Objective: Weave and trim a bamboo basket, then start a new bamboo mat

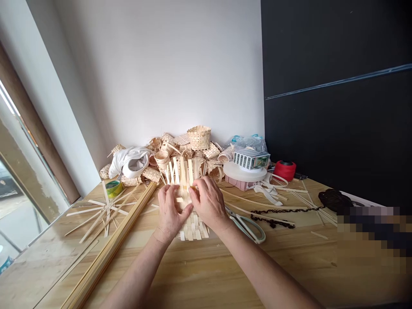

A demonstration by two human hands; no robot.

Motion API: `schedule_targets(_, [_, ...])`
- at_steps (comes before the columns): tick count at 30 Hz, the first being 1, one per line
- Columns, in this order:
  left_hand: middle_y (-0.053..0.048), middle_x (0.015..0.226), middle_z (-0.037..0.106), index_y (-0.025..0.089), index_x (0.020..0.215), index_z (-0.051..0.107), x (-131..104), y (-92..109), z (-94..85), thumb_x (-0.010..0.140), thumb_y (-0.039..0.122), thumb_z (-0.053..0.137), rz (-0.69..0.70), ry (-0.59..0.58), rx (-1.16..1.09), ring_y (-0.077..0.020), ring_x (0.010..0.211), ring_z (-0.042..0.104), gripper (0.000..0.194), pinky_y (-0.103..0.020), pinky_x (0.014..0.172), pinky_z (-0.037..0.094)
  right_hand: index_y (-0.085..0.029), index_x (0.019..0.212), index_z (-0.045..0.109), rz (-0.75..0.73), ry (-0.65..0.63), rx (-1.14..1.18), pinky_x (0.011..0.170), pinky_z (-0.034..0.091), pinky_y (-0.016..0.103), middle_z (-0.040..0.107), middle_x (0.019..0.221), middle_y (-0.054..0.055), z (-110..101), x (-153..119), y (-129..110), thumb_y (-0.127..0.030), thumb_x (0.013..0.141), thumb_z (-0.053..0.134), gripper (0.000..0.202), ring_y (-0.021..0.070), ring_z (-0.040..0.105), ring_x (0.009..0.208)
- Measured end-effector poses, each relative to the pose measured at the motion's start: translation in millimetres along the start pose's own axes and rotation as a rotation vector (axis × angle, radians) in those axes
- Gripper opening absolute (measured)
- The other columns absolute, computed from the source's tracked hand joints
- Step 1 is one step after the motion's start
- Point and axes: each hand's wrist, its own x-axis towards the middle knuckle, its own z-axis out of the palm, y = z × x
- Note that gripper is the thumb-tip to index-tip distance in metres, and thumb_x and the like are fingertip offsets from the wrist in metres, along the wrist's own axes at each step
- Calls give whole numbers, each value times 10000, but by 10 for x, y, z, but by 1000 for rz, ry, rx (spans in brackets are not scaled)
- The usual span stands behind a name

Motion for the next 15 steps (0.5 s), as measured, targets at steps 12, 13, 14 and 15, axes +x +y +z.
schedule_targets(12, [-84, 940, 446, 167, 982, 423, 99, -21, 23, 674, 389, 618, 69, 75, 84, -243, 917, 447, 427, -400, 788, 406, -198, 671, 482, -80, 136, 6, 640, 353, 310, 519, 670, 32, 64, 16, 25, -226, 834, 472, 166, 190, 462, 671])
schedule_targets(13, [-84, 935, 447, 166, 980, 421, 100, -25, 25, 674, 400, 618, 75, 75, 87, -242, 912, 447, 432, -398, 785, 406, -197, 666, 482, -88, 150, 12, 638, 352, 308, 514, 664, 31, 66, 15, 26, -226, 842, 461, 180, 187, 459, 667])
schedule_targets(14, [-83, 929, 447, 164, 974, 420, 101, -29, 26, 673, 407, 618, 82, 72, 88, -240, 902, 447, 434, -396, 781, 406, -196, 662, 481, -92, 162, 18, 636, 352, 306, 511, 661, 32, 70, 13, 27, -226, 848, 452, 190, 186, 456, 663])
schedule_targets(15, [-83, 922, 449, 163, 967, 420, 103, -33, 27, 670, 409, 619, 86, 69, 89, -237, 890, 447, 434, -394, 777, 406, -196, 659, 481, -96, 171, 24, 635, 351, 305, 508, 657, 32, 75, 9, 29, -226, 852, 446, 199, 185, 453, 661])
